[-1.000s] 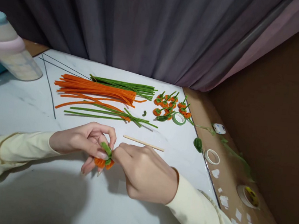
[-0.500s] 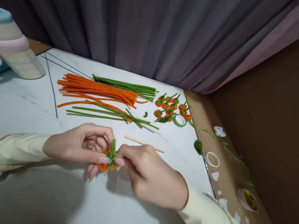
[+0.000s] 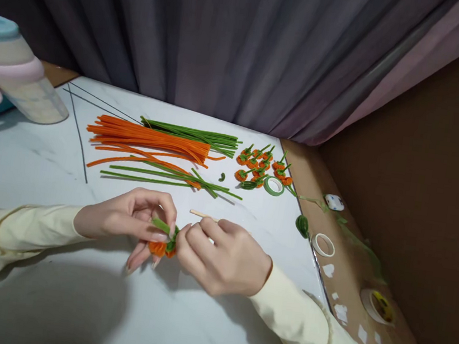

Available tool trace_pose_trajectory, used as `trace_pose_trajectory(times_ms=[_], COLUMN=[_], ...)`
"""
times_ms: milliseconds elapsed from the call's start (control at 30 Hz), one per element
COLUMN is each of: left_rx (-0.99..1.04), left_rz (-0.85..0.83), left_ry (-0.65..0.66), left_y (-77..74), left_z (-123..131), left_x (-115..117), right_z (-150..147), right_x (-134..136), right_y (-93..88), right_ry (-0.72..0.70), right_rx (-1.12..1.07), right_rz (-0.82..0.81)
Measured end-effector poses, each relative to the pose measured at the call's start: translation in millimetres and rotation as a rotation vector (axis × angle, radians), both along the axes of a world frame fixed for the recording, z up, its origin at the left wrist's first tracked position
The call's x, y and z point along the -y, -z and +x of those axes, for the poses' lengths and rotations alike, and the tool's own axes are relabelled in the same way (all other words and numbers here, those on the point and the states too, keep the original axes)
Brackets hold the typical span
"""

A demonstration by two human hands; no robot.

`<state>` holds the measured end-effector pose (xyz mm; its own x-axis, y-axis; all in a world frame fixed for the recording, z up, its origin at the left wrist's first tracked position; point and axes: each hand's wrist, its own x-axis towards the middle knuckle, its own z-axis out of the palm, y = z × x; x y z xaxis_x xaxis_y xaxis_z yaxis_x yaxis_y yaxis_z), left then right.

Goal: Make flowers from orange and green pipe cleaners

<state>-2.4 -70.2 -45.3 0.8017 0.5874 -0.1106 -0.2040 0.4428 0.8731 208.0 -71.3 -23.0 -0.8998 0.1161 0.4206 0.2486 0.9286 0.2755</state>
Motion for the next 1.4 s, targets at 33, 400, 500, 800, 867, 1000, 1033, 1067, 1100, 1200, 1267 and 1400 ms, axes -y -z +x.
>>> trace_pose_trajectory(times_ms=[33,400,500,800,867,1000,1033,1067,1100,1200,1267,1400], left_rx=[-0.012,-0.147,-0.084,0.049,0.066,0.103,0.11,0.115,0.114,0.077,0.03,-0.122], left_rz=[0.025,0.21,0.079,-0.146,-0.194,-0.288,-0.308,-0.323,-0.33,-0.262,-0.142,0.199], left_ry=[-0.014,-0.047,0.022,0.077,0.072,0.052,0.053,0.06,0.069,0.082,0.057,-0.08], left_y=[-0.9,-8.4,-4.1,3.0,4.6,7.1,7.3,7.3,7.0,3.2,-1.6,-11.6], left_z=[0,1,1,2,2,4,4,5,5,5,3,-1], left_x=[1,8,5,1,2,6,6,7,7,7,6,7], right_z=[0,-8,-9,-5,-5,-5,-4,-4,-2,2,3,0], right_x=[0,19,20,16,16,14,12,11,8,1,-2,8], right_y=[-1.2,-11.8,-14.0,-13.0,-9.8,-1.0,1.9,5.0,8.2,15.7,16.5,7.0], right_ry=[0.027,0.299,0.3,0.122,0.088,0.013,-0.004,-0.029,-0.054,-0.107,-0.084,0.158], right_rx=[-0.013,-0.116,-0.094,0.065,0.06,0.016,0.0,-0.02,-0.042,-0.077,-0.104,-0.322], right_rz=[-0.18,-1.264,-1.233,-0.689,-0.497,-0.064,0.047,0.152,0.242,0.329,0.166,-0.543])
